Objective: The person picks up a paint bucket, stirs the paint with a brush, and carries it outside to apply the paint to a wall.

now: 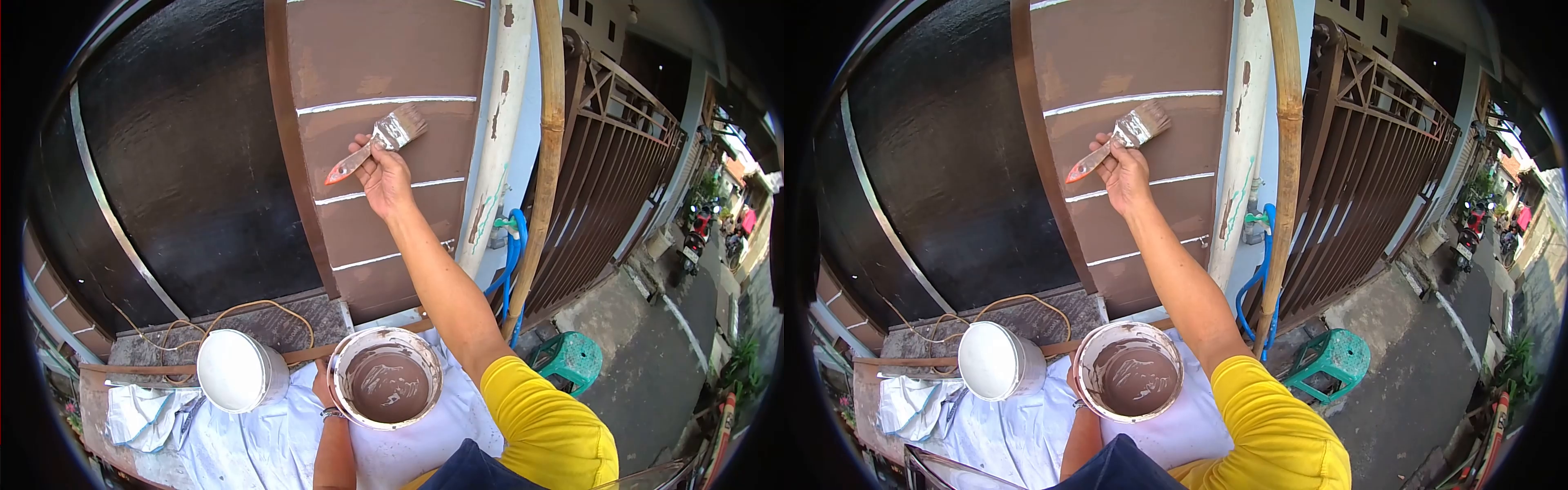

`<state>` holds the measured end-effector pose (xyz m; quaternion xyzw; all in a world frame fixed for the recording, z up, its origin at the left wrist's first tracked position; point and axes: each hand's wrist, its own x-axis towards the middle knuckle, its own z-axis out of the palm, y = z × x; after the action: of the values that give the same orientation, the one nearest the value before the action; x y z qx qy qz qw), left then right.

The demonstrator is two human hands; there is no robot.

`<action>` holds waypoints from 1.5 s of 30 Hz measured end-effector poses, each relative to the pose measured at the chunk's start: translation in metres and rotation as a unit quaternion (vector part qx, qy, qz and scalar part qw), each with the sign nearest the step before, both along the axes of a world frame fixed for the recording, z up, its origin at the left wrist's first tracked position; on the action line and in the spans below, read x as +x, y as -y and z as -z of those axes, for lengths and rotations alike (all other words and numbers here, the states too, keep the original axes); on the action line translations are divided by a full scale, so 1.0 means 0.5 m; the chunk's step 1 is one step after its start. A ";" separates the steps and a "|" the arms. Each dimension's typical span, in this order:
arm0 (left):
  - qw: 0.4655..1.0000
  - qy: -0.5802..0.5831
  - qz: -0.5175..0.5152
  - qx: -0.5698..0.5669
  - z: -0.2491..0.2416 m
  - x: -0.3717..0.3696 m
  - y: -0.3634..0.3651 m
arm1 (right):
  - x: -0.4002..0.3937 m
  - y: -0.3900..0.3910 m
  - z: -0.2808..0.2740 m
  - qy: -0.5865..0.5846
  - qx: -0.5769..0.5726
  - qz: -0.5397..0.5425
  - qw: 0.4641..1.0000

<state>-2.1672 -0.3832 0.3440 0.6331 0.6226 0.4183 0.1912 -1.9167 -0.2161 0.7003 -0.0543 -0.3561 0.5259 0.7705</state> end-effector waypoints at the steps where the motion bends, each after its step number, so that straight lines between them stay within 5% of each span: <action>1: 1.000 -0.003 0.001 0.001 0.006 0.000 -0.002 | -0.002 -0.001 0.001 -0.002 -0.001 -0.001 1.000; 14: 0.997 -0.075 0.001 0.021 0.097 -0.026 -0.030 | -0.042 -0.002 0.007 0.014 0.002 -0.026 1.000; 17: 0.998 -0.065 0.002 0.012 0.036 -0.009 -0.012 | -0.078 0.008 0.009 0.027 0.014 -0.042 0.999; 23: 0.991 0.121 0.049 0.038 0.210 -0.040 -0.082 | -0.219 0.175 0.038 0.162 0.001 -0.216 0.963; 26: 0.990 0.073 0.054 0.106 0.228 -0.053 -0.081 | -0.209 0.303 0.076 0.202 0.004 -0.275 0.940; 33: 0.990 0.104 0.088 0.039 0.155 -0.043 -0.066 | -0.010 0.571 0.256 0.216 -0.108 -0.185 0.953; 37: 0.985 0.105 0.136 -0.030 0.215 -0.087 -0.087 | 0.085 0.651 0.348 0.200 -0.189 -0.087 0.957; 39: 0.984 -0.051 0.166 -0.045 0.041 -0.080 -0.004 | 0.123 0.669 0.384 0.224 -0.196 -0.052 0.953; 42: 0.984 -0.133 0.107 0.057 -0.070 -0.052 0.084 | 0.167 0.680 0.399 0.212 -0.211 -0.049 0.953; 45: 0.989 -0.147 0.018 0.012 -0.063 -0.052 0.110 | 0.196 0.666 0.405 0.180 -0.194 -0.054 0.963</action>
<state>-2.1931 -0.4383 0.3756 0.7013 0.6271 0.3248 0.0975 -1.8187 -0.5493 0.4980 -0.2766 -0.3824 0.6076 0.6388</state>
